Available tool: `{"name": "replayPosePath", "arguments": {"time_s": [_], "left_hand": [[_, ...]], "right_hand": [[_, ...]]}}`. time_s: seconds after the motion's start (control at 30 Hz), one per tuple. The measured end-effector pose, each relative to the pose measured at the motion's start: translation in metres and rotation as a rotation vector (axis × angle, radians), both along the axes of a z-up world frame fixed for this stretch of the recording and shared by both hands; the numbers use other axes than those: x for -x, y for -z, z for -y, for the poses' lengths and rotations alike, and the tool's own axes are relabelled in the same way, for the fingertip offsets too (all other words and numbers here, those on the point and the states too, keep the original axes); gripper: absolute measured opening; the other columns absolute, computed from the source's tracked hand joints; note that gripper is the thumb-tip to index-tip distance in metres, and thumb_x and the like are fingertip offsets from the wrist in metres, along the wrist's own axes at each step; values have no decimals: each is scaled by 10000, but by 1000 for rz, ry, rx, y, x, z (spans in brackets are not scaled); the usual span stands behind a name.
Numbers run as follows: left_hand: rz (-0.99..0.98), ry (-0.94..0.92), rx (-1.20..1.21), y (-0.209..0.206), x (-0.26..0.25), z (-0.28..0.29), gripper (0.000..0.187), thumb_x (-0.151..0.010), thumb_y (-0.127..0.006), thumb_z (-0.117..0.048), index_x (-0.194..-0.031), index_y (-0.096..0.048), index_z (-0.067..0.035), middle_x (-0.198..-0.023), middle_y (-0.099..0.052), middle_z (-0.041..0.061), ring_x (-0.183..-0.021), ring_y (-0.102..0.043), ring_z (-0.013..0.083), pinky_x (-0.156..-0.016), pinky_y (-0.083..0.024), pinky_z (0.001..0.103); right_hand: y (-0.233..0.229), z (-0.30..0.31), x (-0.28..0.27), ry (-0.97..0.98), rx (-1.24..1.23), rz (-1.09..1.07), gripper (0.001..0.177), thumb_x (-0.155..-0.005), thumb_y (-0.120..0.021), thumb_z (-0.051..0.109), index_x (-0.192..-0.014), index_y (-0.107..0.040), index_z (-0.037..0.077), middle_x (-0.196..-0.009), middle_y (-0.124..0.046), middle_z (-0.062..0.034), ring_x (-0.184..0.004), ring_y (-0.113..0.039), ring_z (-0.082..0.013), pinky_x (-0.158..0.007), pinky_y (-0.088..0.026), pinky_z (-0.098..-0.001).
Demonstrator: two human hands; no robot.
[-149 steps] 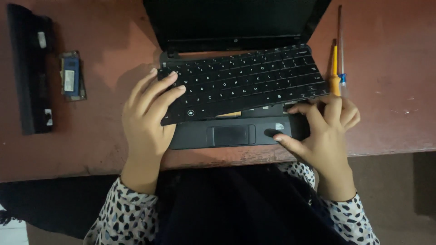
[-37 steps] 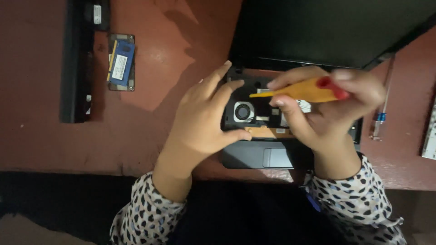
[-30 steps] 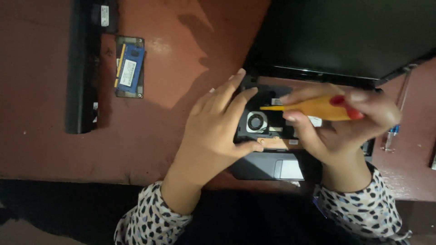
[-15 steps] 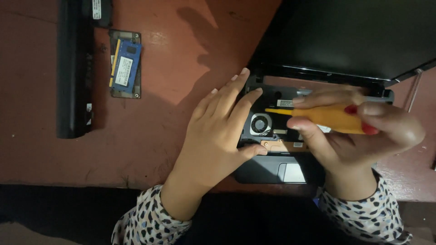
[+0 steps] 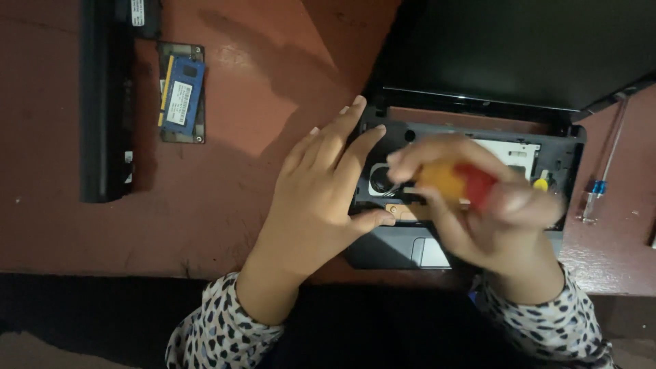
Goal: Disassembling a laptop by removing the battery, unscrewing the bottom panel, and prying off the keyboard to access internal parts.
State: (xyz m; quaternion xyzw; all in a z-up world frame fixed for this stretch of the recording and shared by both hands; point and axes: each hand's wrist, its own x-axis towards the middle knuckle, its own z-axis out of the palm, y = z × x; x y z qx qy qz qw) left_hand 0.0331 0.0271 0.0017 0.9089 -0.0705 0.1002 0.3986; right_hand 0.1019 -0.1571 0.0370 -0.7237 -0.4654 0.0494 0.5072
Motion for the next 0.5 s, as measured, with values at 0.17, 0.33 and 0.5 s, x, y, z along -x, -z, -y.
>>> {"name": "replayPosePath", "arguments": {"time_s": [0.17,0.33,0.5], "left_hand": [[46,-14,-6,-1,-2,1,741,-742,-746,-522,-1255,-574,-16,-1447,-440,192,-1297,-524,307,-1089,-395,470],[47,-12,-34,1,-1,1,777,-657,-861,-441,-1247,-581,-20,-1416,-477,194,-1276,-526,290,-1087,-389,455],[5,-3,-19,1,-1,0,828,-622,-879,-430,-1278,-555,-42,-1457,-427,173,-1307,-499,293,-1099,-378,470]], "right_hand": [[-13,-11,-12,49,-29,64,600,-922,-471,-178,-1249,-150,209,-1048,-528,-217,-891,-656,-259,-866,-611,-356],[-6,-11,-18,62,-51,238,559,-895,-649,103,-1169,-173,203,-948,-543,-144,-918,-633,-314,-901,-541,-411],[-4,-11,-10,167,-36,252,582,-918,-677,13,-1172,-187,198,-983,-523,-155,-830,-655,-261,-782,-520,-329]]}}
